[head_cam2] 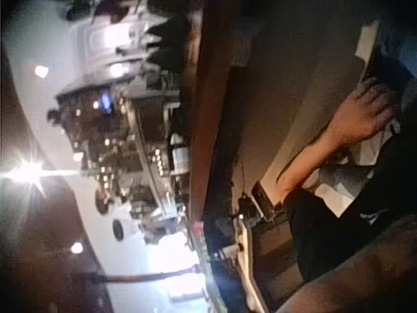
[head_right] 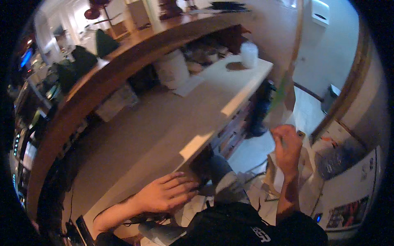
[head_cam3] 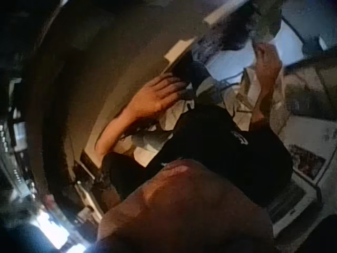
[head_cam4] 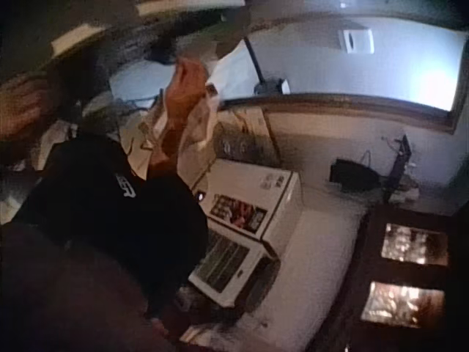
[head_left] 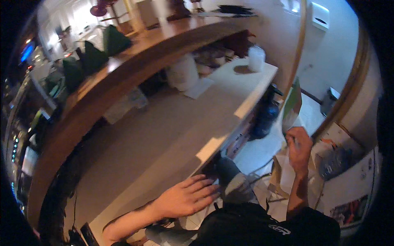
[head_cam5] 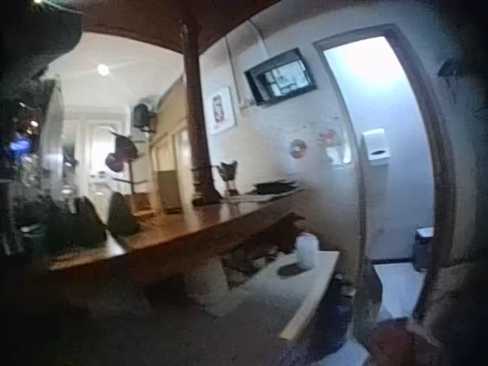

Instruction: The person assembles cardboard takeout boxes by folding the flaps and interlocking the tabs by hand, then places the finished boxes on a counter.

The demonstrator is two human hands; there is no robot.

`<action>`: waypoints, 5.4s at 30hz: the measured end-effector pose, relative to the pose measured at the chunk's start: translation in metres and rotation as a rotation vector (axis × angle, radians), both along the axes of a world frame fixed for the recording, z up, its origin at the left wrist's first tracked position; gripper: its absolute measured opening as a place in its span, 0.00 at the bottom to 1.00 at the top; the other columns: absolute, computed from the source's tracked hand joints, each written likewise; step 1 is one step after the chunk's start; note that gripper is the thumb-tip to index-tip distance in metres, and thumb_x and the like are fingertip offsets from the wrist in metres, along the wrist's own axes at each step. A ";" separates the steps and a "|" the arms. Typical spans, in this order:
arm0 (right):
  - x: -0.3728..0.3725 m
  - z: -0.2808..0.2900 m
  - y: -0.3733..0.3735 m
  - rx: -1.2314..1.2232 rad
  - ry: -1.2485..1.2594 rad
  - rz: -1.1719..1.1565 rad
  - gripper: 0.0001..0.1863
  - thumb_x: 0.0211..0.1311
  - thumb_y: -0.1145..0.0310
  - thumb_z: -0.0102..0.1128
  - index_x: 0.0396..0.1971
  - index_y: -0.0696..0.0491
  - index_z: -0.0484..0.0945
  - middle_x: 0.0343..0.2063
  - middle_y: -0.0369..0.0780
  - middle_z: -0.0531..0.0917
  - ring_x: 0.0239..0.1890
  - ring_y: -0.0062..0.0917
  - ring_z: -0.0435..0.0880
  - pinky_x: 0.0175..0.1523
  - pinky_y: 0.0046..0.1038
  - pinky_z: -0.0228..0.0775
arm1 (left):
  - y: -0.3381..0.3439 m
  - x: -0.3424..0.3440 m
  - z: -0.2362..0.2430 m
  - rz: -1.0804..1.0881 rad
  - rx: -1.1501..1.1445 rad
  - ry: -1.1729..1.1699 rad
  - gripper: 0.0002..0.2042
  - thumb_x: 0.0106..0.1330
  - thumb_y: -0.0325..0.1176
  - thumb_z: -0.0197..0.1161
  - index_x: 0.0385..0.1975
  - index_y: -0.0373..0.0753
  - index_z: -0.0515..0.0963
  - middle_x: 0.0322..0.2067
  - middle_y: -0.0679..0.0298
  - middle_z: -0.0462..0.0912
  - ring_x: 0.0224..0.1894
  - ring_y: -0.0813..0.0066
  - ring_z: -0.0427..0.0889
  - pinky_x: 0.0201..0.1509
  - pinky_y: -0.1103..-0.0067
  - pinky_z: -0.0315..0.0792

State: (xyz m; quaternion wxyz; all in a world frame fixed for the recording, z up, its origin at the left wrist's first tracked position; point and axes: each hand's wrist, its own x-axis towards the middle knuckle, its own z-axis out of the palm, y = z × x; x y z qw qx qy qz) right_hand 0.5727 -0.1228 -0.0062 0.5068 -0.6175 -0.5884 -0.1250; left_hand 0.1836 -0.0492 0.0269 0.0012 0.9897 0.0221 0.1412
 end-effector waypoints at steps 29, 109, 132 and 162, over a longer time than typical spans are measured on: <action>-0.241 -0.031 0.084 -0.252 0.028 0.940 0.14 0.63 0.66 0.69 0.46 0.53 0.80 0.36 0.46 0.87 0.41 0.44 0.85 0.48 0.44 0.73 | -0.102 -0.090 -0.055 1.389 -0.122 -0.552 0.14 0.61 0.27 0.70 0.47 0.40 0.81 0.37 0.57 0.85 0.38 0.49 0.83 0.41 0.63 0.77; -0.210 -0.093 0.080 -0.065 -0.125 0.626 0.17 0.57 0.69 0.60 0.46 0.53 0.86 0.53 0.38 0.86 0.66 0.36 0.74 0.79 0.56 0.37 | -0.096 -0.035 -0.073 1.592 -0.034 -0.135 0.45 0.64 0.61 0.65 0.71 0.29 0.64 0.73 0.47 0.64 0.76 0.50 0.60 0.79 0.55 0.51; -0.207 -0.095 0.081 -0.076 -0.154 0.616 0.16 0.59 0.67 0.59 0.47 0.52 0.86 0.53 0.36 0.85 0.66 0.35 0.74 0.79 0.56 0.37 | -0.061 -0.030 -0.063 1.520 0.024 -0.249 0.38 0.68 0.60 0.62 0.65 0.30 0.72 0.68 0.53 0.73 0.68 0.54 0.71 0.72 0.59 0.63; -0.200 -0.099 0.086 -0.048 -0.191 0.650 0.17 0.59 0.68 0.59 0.48 0.55 0.84 0.53 0.40 0.85 0.66 0.38 0.74 0.79 0.53 0.38 | -0.072 -0.005 -0.072 1.437 -0.103 -0.210 0.42 0.64 0.59 0.64 0.71 0.33 0.65 0.72 0.52 0.67 0.74 0.52 0.64 0.77 0.58 0.56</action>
